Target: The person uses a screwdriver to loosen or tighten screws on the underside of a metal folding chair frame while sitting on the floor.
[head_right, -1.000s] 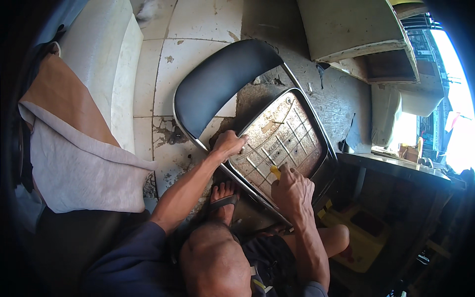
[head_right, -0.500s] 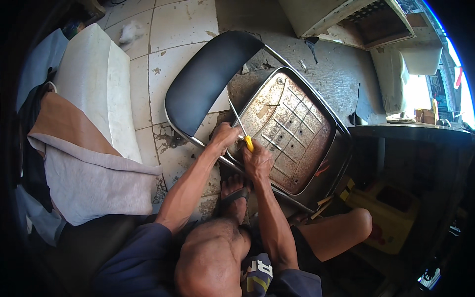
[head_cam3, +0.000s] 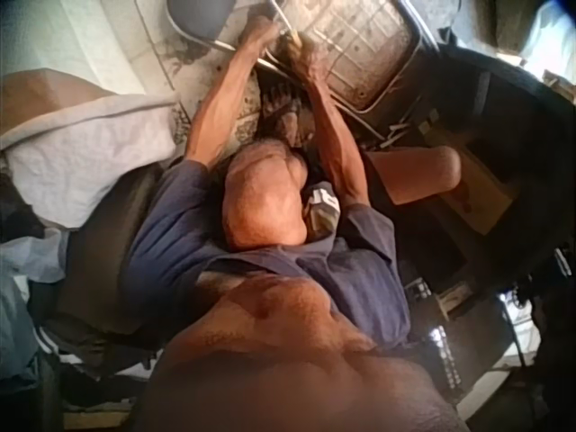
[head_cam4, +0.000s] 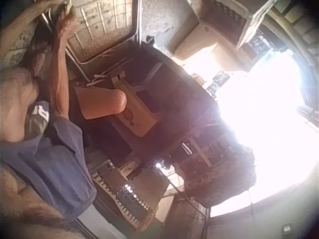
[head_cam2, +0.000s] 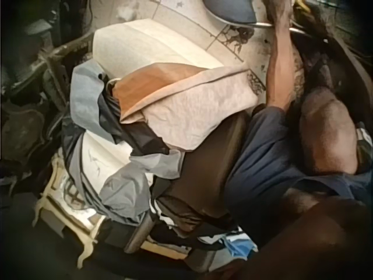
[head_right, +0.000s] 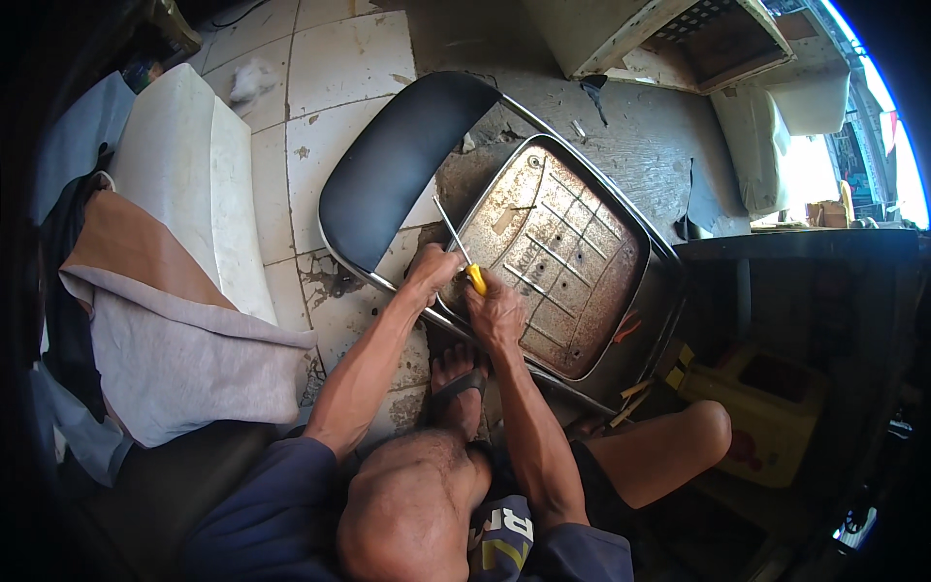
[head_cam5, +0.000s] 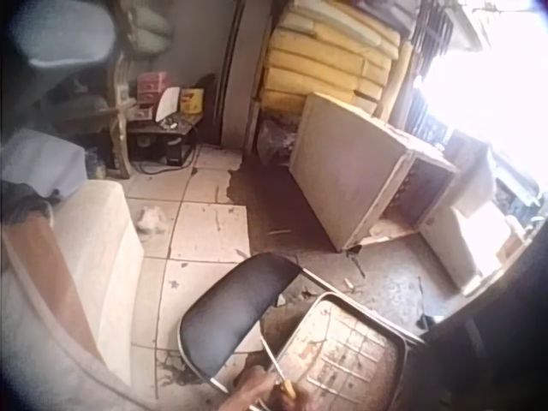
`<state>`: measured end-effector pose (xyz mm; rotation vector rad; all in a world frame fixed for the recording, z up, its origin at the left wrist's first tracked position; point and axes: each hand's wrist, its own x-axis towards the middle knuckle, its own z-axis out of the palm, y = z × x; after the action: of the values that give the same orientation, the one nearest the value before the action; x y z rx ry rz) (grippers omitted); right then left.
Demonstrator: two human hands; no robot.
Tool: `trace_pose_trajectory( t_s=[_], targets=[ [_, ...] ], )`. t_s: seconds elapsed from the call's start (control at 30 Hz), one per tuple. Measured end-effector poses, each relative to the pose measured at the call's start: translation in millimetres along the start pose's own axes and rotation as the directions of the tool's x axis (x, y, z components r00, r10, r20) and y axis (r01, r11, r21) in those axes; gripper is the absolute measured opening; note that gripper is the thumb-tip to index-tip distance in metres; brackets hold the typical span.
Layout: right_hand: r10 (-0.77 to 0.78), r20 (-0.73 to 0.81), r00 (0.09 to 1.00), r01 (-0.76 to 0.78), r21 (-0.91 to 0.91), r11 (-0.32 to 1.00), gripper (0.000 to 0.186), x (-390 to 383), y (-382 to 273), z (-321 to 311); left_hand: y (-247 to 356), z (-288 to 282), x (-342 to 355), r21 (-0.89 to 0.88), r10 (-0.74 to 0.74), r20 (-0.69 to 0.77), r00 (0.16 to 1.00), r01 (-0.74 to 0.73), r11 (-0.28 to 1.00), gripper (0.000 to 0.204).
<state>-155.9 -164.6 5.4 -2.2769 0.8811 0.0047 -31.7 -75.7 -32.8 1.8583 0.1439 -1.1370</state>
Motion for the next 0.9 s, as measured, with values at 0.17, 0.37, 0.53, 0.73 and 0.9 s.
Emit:
trace_pose_trajectory(
  t_s=[0.17,0.37,0.53,0.73,0.9],
  targets=[
    [0.023,0.069,0.997,-0.017,-0.098,0.995,0.035,3,-6,0,4,-2,-5,-0.062,0.013,0.021,1.000,-0.012,0.998,0.047],
    [-0.009,-0.007,1.000,0.009,-0.083,0.997,0.031,-2,-4,4,13,-4,-16,-0.043,-0.011,0.029,1.000,0.012,0.999,0.051],
    [-0.021,-0.075,0.997,0.021,0.012,1.000,0.030,-5,6,14,9,-2,-10,-0.030,0.035,0.011,0.999,-0.035,0.999,0.055],
    [0.076,-0.029,0.997,-0.075,0.007,0.997,0.031,-2,-3,12,-5,4,5,-0.040,0.074,-0.015,0.997,-0.074,0.996,0.050],
    [0.124,0.008,0.992,-0.124,-0.044,0.991,0.032,4,-14,5,3,1,-5,-0.056,0.053,-0.015,0.998,-0.053,0.997,0.045]
  ],
)
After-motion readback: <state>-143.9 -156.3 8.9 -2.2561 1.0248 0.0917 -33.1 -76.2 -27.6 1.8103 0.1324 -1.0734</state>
